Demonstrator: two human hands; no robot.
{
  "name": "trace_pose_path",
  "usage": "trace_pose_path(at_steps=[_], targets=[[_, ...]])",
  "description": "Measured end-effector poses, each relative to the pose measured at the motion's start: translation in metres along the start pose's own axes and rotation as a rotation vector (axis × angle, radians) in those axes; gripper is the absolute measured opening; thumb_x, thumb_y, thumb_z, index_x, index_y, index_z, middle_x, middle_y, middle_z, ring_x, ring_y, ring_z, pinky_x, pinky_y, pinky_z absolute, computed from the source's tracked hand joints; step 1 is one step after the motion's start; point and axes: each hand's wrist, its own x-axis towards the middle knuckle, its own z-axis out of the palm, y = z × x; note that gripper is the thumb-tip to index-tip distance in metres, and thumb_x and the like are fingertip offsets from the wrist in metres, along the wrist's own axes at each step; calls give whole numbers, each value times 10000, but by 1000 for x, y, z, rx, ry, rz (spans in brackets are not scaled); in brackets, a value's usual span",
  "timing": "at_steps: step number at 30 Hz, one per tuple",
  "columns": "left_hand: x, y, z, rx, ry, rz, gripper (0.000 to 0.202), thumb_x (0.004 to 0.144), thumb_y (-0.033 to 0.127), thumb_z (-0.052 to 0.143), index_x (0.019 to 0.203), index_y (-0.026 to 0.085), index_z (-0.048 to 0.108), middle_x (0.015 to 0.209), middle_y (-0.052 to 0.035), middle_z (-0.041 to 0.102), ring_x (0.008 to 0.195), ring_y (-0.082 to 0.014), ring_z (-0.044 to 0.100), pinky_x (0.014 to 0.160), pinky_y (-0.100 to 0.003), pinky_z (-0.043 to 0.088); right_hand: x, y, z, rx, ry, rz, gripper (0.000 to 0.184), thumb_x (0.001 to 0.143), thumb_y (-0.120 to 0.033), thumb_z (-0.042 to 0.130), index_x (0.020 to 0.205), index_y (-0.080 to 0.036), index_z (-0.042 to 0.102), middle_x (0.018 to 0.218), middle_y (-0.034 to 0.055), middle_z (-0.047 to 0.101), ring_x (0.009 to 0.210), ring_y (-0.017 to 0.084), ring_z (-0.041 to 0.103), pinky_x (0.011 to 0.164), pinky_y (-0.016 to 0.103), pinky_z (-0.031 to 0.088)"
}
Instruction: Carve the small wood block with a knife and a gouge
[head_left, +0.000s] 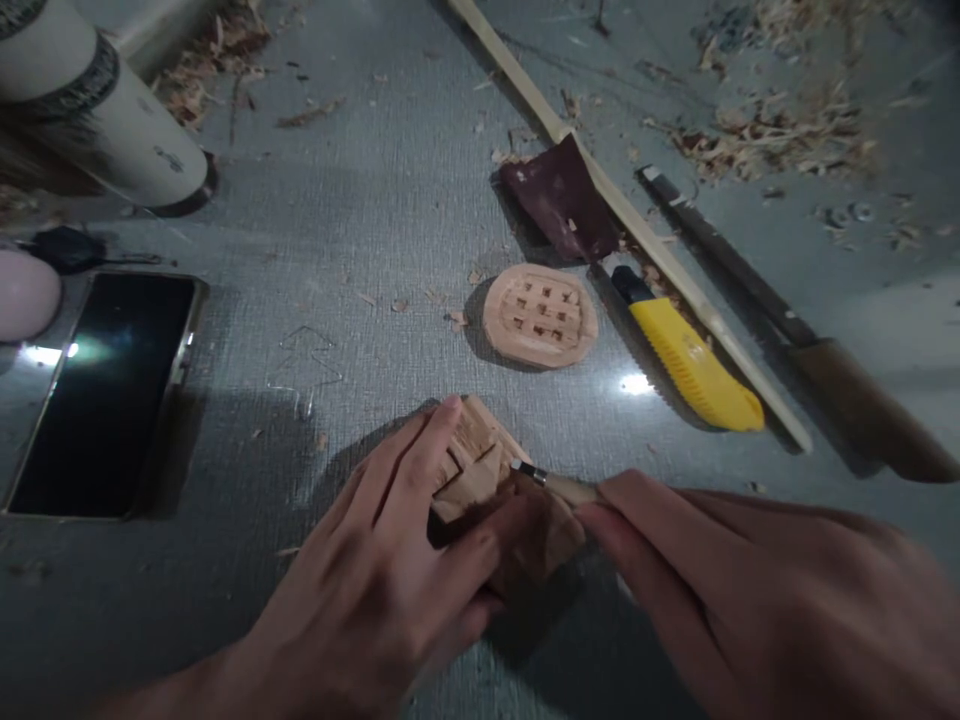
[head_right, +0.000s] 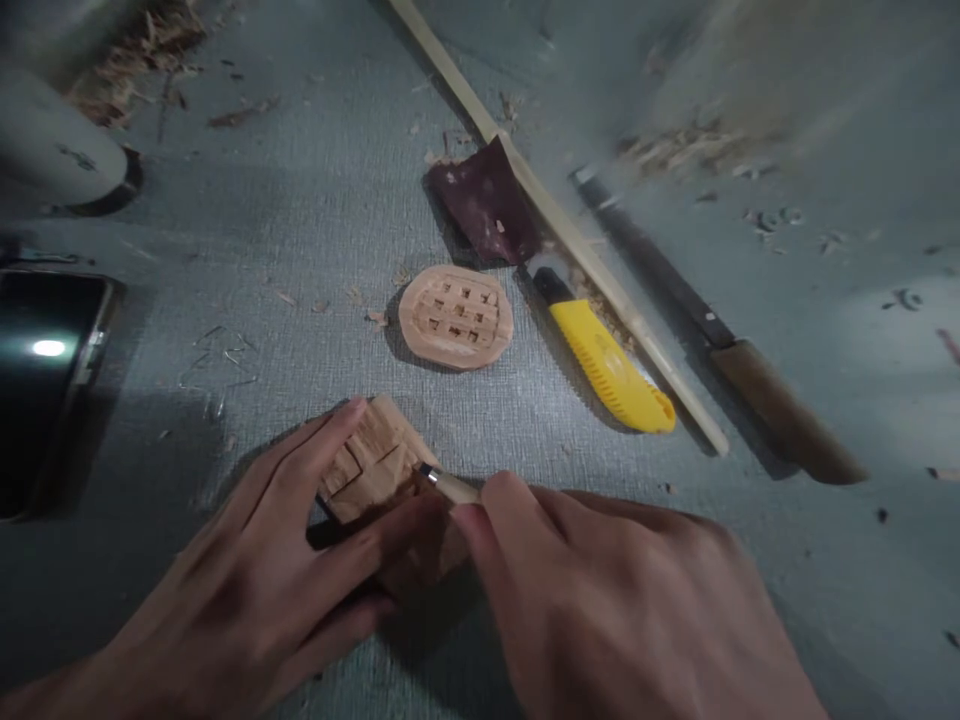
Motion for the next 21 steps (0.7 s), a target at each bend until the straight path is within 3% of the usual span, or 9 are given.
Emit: trace_pose_path(at_steps=[5,9,16,21], targets=[[3,-1,-1,-38,10,10,660,939,180,820,1556,289,612,1711,-253,348,1550,-502,497,1099,-667,631,3,4,1,28,-5,-42,311,1089,-225,515,786,-292,486,552,-51,477,396,144,402,438,361,221],[2,-3,5,-56,79,29,670,913,197,813,1548,265,607,1713,-268,353,1538,-518,501,1068,-676,645,3,-4,3,36,-2,10,343,1111,-200,461,778,-286,474,551,-49,504,388,127,486,420,340,270],[0,-5,11,-50,94,39,616,957,217,719,1559,274,599,1768,-219,291,1578,-497,468,1130,-659,619,0,-20,11,33,89,109,385,1138,-229,467,757,-285,481,532,-66,509,341,104,477,392,317,304],[1,-4,8,-52,93,52,612,937,172,732,1531,264,617,1726,-250,312,1553,-499,492,1085,-657,640,0,-14,10,65,32,74,355,1141,-260,453,791,-284,511,555,-60,517,355,120,482,384,328,297]])
